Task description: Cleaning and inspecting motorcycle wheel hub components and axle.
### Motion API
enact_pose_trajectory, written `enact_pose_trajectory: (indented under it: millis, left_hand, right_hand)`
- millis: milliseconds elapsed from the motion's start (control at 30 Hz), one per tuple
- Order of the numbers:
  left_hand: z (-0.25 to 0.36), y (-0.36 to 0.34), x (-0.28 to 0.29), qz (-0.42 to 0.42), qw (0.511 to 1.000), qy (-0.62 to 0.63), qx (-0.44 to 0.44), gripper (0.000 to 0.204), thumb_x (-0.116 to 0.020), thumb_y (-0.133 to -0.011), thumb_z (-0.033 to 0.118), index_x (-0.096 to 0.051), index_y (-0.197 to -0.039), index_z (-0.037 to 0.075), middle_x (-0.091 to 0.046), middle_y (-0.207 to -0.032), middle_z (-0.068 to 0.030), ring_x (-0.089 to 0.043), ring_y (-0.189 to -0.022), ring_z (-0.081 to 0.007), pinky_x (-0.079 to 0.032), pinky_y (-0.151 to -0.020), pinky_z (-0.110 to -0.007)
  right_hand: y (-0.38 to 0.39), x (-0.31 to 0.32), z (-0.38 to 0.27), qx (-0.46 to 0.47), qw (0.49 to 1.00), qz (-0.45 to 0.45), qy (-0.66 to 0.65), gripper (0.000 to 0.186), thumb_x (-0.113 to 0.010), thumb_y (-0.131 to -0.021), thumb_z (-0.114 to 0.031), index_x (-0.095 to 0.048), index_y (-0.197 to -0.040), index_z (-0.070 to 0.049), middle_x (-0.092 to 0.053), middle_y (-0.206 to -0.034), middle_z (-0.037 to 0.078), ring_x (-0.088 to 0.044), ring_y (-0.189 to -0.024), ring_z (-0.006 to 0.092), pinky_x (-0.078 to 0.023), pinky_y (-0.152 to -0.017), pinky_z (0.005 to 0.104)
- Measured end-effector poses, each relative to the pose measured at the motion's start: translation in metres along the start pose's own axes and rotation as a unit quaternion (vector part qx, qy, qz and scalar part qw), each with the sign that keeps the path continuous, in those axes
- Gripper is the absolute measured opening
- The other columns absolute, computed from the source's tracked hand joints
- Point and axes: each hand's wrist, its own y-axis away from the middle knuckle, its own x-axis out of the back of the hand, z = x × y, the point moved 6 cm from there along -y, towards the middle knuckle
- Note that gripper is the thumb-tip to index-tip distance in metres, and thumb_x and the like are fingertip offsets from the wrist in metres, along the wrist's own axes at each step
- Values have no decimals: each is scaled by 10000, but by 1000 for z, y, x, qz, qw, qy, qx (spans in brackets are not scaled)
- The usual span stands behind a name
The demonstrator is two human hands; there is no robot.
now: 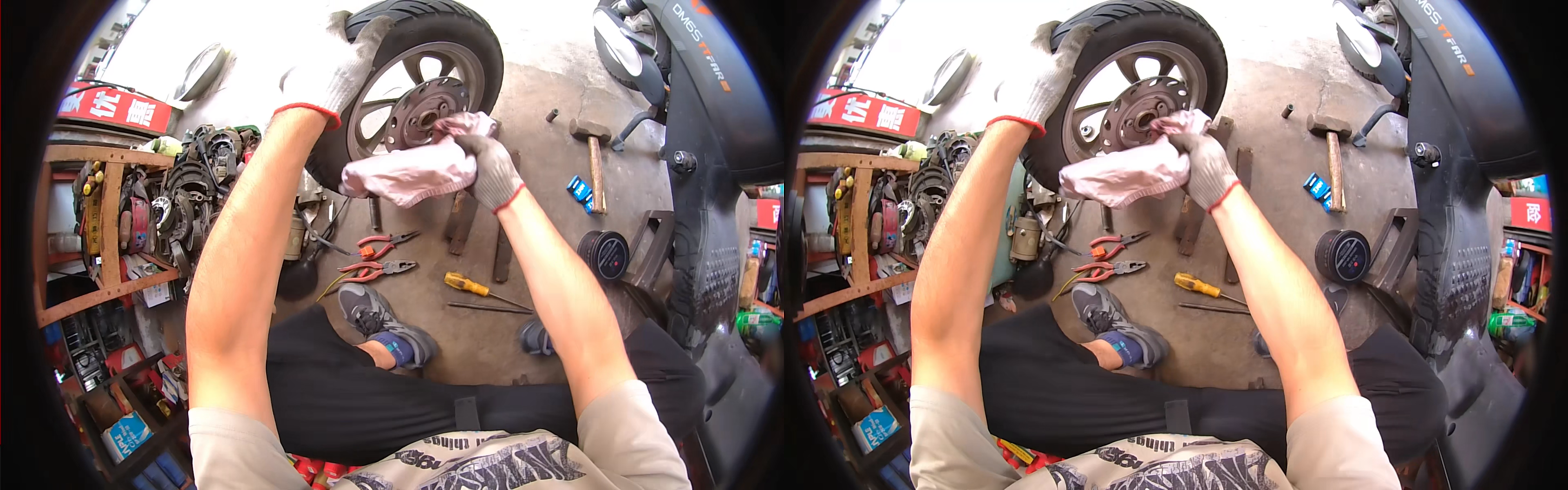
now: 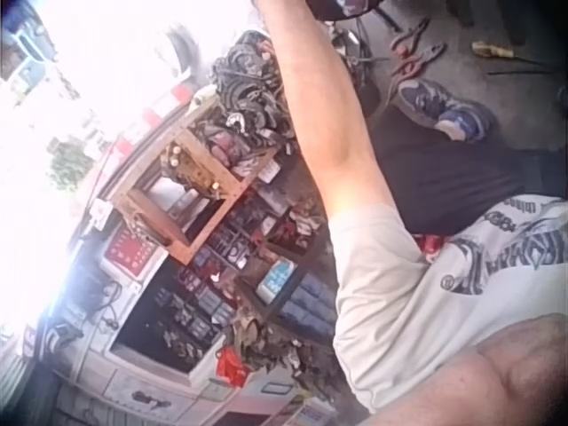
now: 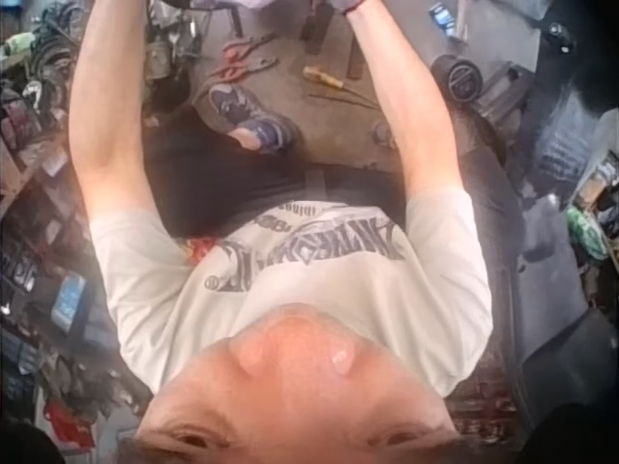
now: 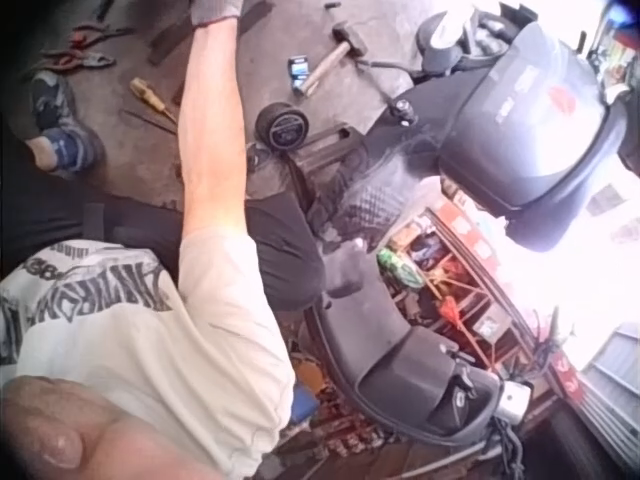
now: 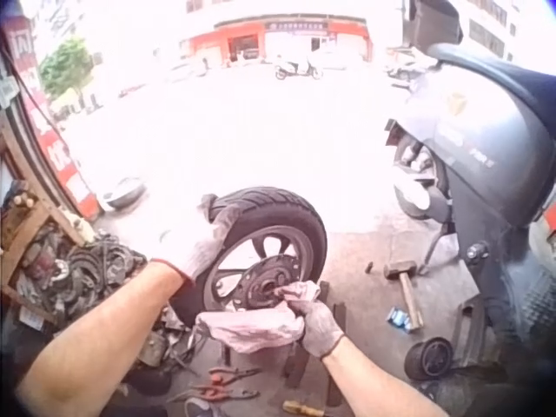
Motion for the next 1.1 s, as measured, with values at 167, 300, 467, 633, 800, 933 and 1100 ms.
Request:
enact_pose_trajectory:
  millis: [167, 300, 467, 633, 800, 933, 1100]
  left_hand:
    - [-2, -5, 9, 17, 1000, -19, -13, 847, -406, -965, 665, -425, -1461, -21, -535, -1380, -300, -497, -1317, -429, -368, -1117, -466]
    - [2, -12, -10, -32, 984, 141, -102, 848, -413, -959, 671, -434, -1452, -18, -550, -1359, -300, -506, -1305, -430, -375, -1111, -467]
    - [-3, -15, -15, 0, 991, 94, -94, 831, -428, -941, 685, -486, -1403, -3, -580, -1319, -283, -539, -1257, -425, -397, -1080, -476]
    - [1, -17, -17, 35, 994, 55, -89, 817, -442, -923, 699, -539, -1354, 12, -610, -1278, -266, -573, -1209, -420, -420, -1049, -484]
    - [-5, -16, -17, 68, 994, 0, -83, 805, -457, -905, 713, -591, -1305, 27, -641, -1237, -248, -606, -1161, -414, -442, -1018, -493]
    - [2, -14, -23, 82, 992, 0, -93, 814, -472, -902, 714, -576, -1322, 25, -654, -1205, -250, -626, -1128, -403, -455, -1004, -473]
    - [8, -17, -19, 31, 991, 77, -107, 848, -452, -930, 695, -477, -1416, 1, -602, -1271, -282, -571, -1205, -411, -417, -1058, -452]
  right_hand:
    - [25, 7, -10, 287, 778, 99, 549, 356, -548, -907, -189, -653, -1246, -157, -722, -1024, 168, -695, -962, 326, -533, -883, 415]
    - [31, -42, -33, 379, 542, 66, 748, 324, -587, -896, -265, -676, -1168, -114, -713, -1016, 168, -690, -921, 350, -548, -834, 457]
    - [30, -72, -51, 309, 449, 4, 839, 353, -583, -842, -155, -664, -1178, -86, -693, -1117, 157, -664, -1052, 332, -532, -906, 441]
    - [10, -51, -44, 259, 679, 10, 687, 377, -532, -863, -120, -648, -1220, -86, -665, -1230, 175, -654, -1136, 281, -515, -953, 419]
    - [19, -66, -54, 208, 477, -4, 854, 394, -505, -867, -129, -650, -1231, -91, -671, -1204, 196, -650, -1141, 303, -525, -949, 430]
    - [16, -50, -39, 339, 516, 65, 784, 407, -592, -863, -176, -611, -1252, -58, -673, -1177, 201, -654, -1056, 419, -517, -977, 425]
    - [-13, 2, 4, 14, 992, -114, 58, 234, -526, -968, -107, -618, -1126, 39, -699, -992, 113, -691, -842, 179, -568, -769, 301]
